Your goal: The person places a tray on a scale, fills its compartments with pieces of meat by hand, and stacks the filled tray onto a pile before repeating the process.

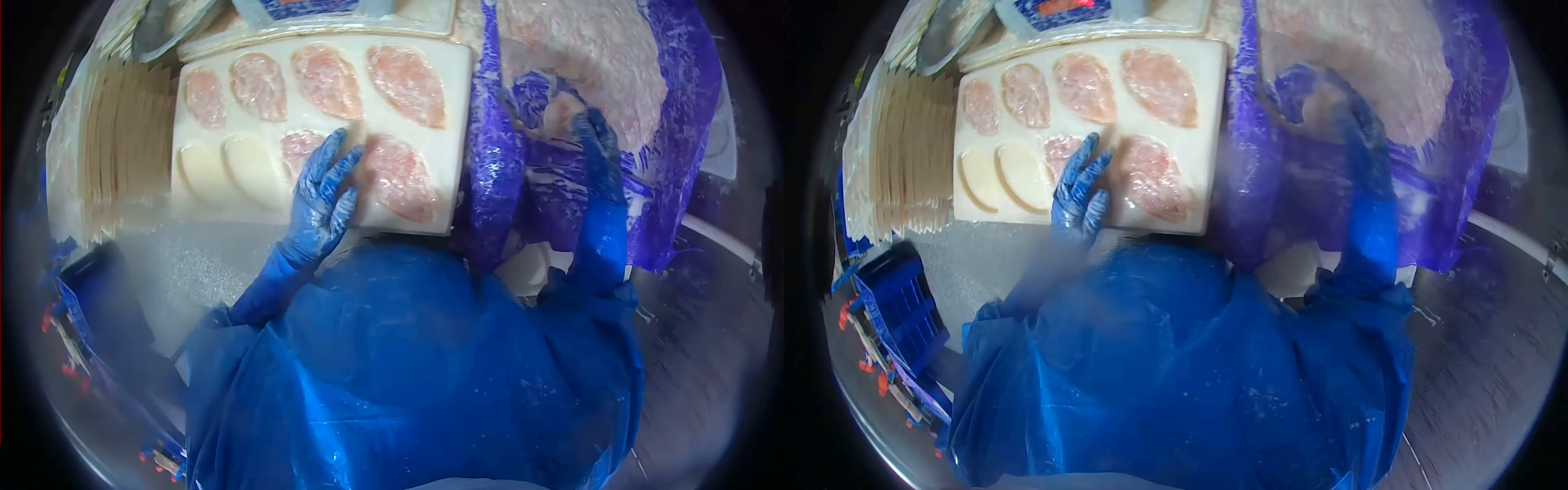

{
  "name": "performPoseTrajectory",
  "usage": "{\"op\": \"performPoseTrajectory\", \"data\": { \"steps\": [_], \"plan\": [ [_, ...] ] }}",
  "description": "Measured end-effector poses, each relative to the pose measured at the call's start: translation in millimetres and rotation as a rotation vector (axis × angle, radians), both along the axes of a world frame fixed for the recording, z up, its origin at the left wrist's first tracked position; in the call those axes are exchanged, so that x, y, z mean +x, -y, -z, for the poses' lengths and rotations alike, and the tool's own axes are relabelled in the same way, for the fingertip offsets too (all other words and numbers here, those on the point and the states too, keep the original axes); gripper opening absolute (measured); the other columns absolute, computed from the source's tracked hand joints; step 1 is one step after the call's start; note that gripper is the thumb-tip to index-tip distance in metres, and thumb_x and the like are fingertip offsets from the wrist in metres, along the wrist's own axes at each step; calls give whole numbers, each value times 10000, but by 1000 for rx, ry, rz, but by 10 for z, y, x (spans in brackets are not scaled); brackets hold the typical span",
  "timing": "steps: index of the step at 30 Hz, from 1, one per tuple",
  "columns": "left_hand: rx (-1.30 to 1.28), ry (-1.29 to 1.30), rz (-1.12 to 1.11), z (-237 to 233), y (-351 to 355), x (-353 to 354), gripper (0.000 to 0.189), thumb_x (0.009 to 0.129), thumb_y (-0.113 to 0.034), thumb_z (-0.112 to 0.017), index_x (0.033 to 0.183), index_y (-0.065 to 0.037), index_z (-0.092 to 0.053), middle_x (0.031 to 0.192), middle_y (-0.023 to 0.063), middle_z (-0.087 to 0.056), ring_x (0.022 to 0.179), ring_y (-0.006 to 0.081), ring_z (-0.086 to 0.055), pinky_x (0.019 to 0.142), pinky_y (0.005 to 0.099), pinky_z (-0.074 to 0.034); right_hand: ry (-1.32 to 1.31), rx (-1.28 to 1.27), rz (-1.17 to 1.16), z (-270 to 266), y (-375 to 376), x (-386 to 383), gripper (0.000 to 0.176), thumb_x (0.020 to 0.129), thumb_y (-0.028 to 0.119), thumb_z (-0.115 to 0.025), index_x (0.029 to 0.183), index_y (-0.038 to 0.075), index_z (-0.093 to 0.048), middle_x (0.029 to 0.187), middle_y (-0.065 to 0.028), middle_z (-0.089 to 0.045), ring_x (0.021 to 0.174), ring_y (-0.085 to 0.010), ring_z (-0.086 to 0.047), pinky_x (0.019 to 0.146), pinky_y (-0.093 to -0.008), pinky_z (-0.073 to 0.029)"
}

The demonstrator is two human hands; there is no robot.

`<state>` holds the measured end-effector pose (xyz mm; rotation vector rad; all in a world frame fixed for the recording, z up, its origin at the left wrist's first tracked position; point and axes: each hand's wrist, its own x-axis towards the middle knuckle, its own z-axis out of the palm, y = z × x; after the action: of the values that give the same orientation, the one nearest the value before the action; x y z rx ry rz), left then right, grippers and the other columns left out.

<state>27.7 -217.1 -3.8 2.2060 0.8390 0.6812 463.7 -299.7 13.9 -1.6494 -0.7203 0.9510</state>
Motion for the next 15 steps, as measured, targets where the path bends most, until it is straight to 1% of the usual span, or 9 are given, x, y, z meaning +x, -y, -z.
{"op": "performPoseTrajectory", "data": {
  "steps": [1, 3, 6, 8, 9, 11, 12, 14, 15],
  "plan": [
    [-12, 70, -23, -36, -17, -39, 466, 975, -202, -548, 1423, -74, -543, 1521, 220, -438, 1375, 410, -447, 1140, 478, -352, -166, 15, -2, -122, -46, -187, 320, 914, 98, -691, 1210, -9, -637, 1134, -76, -666, 986, -193, -652, 877, -320, -527],
    [-55, 163, 25, -121, -93, -114, 475, 953, -181, -591, 1413, -69, -547, 1495, 214, -469, 1362, 406, -463, 1126, 479, -372, -292, 39, -166, -277, -190, -627, 324, 923, 107, -688, 1221, -6, -625, 1154, -77, -663, 1016, -185, -643, 892, -321, -522],
    [-145, 333, 92, -417, -246, -101, 508, 890, -97, -691, 1381, -62, -568, 1417, 187, -557, 1313, 368, -527, 1079, 454, -436, -336, 18, -500, -303, -497, -1394, 332, 938, 121, -683, 1237, -2, -608, 1184, -78, -659, 1061, -173, -630, 914, -324, -515],
    [-56, 440, -14, -699, -295, 26, 432, 876, -79, -711, 1295, -47, -608, 1271, 165, -656, 1191, 340, -621, 999, 412, -498, -335, 4, -701, -332, -687, -1833, 337, 947, 130, -679, 1247, 0, -596, 1204, -78, -656, 1091, -166, -622, 929, -326, -511],
    [-47, 428, -38, -661, -305, -61, 432, 876, -79, -711, 1295, -47, -608, 1271, 165, -656, 1191, 340, -621, 999, 412, -498, -322, -6, -803, -381, -745, -2047, 340, 952, 135, -678, 1252, 2, -590, 1215, -79, -655, 1105, -162, -618, 936, -326, -508],
    [-597, 423, 25, -554, -320, -273, 265, 966, -41, -613, 1228, -4, -605, 1295, 131, -630, 1241, 194, -565, 1035, 304, -440, -270, -15, -967, -585, -969, -2408, 310, 940, 92, -685, 1219, -10, -598, 1143, -55, -652, 1070, -122, -606, 944, -285, -497],
    [-589, 423, 9, -532, -327, -413, 265, 966, -41, -613, 1228, -4, -605, 1295, 131, -630, 1241, 194, -565, 1035, 304, -440, -272, -11, -984, -554, -1091, -2515, 310, 940, 92, -685, 1219, -10, -598, 1143, -55, -652, 1070, -122, -606, 944, -285, -497],
    [-638, 418, -231, -503, -323, -737, 204, 1010, -108, -582, 1183, -3, -608, 1232, 90, -653, 1156, 158, -595, 976, 276, -463, -57, 89, -836, -410, -1405, -2698, 274, 923, 61, -696, 1174, -12, -615, 1105, -49, -664, 1053, -131, -617, 961, -283, -496],
    [-632, 333, -284, -424, -359, -933, 242, 1028, -180, -568, 1181, -3, -631, 1205, 91, -674, 1102, 170, -634, 936, 288, -502, -206, 334, -632, -347, -1483, -2883, 248, 929, 89, -703, 1143, -6, -624, 1110, -64, -676, 1048, -138, -624, 963, -286, -495]
  ]
}}
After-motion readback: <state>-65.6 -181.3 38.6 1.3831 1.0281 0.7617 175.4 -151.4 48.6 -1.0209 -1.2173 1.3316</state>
